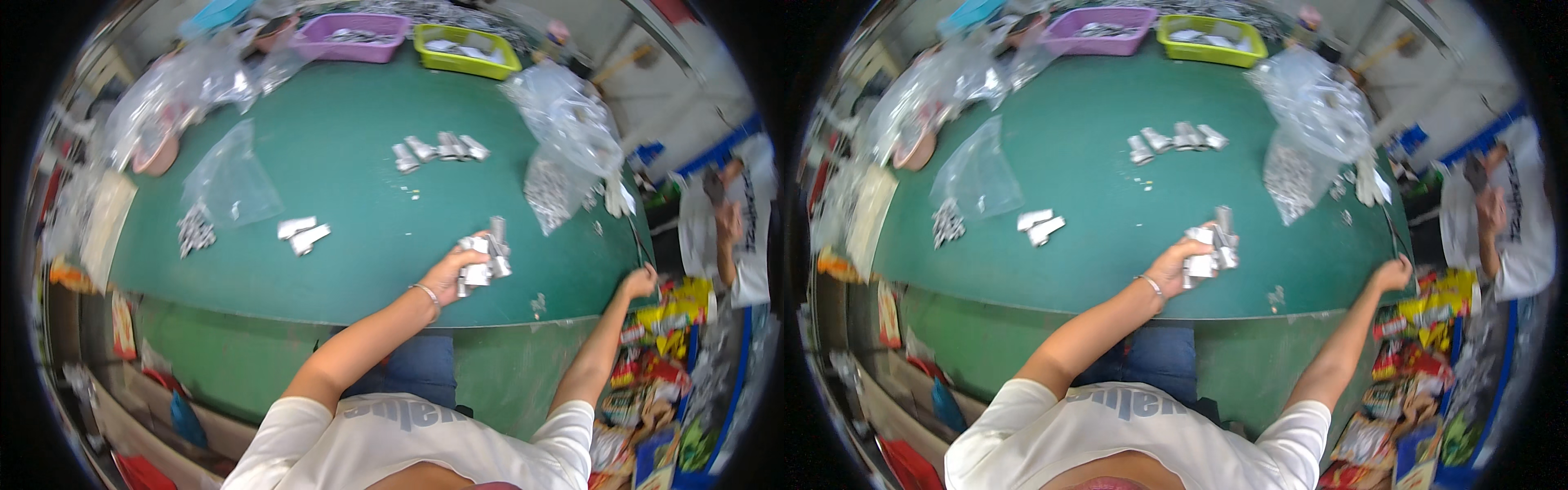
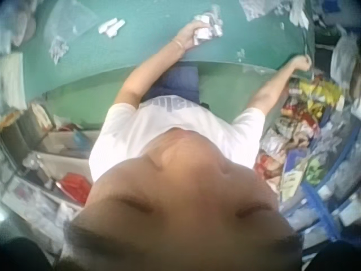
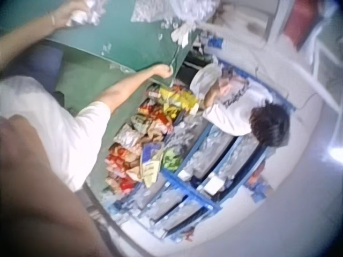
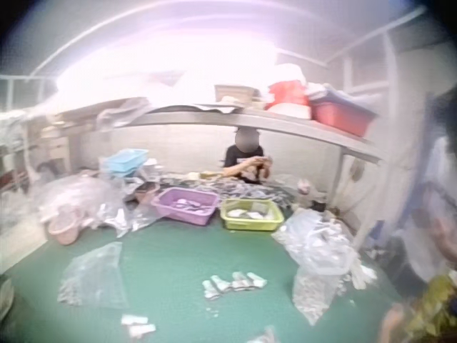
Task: The person sorts small metal parts by hand on a green table, places them into plastic bags, and carries the filled bags to a storage rack where they are placed on shelves near other packaged items.
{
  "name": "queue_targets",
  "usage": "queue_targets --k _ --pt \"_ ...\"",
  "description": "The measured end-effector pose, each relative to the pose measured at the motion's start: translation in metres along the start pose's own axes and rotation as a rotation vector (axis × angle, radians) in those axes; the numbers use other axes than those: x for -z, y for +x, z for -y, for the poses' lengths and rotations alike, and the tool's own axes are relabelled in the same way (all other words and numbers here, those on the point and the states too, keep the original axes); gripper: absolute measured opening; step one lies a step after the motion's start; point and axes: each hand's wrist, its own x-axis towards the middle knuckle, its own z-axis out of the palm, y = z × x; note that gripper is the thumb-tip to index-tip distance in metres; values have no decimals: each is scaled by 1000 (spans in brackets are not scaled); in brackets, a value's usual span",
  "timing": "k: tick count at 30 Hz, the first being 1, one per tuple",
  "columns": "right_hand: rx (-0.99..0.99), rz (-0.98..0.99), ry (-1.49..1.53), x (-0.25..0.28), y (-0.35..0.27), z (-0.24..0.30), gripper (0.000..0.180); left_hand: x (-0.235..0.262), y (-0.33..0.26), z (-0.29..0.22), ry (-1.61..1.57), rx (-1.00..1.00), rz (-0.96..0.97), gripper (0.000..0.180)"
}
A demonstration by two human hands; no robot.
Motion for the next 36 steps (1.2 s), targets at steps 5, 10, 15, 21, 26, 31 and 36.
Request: queue_targets --k 5,10,15,21,26,31,36 --pt "293 118 651 21 -52 106 13 -10 -2 1 -19 1 -19 60" --pt "923 1340 1056 116 -223 337 43 12 -5 10 -155 -107 53 60" --pt "1487 1376 823 118 -362 409 69 4 11 7 78 28 -36 55" --pt "1404 1483 976 113 -389 403 52 -5 3 1 -66 -23 -19 46" --pt "1222 1523 1026 115 -388 397 36 3 8 6 -59 -11 52 48" --pt "983 1392 1102 111 -369 401 27 1 6 4 3 11 35 50" --pt "-946 1295 1596 106 -243 396 17 1 9 4 -13 -70 140 45"
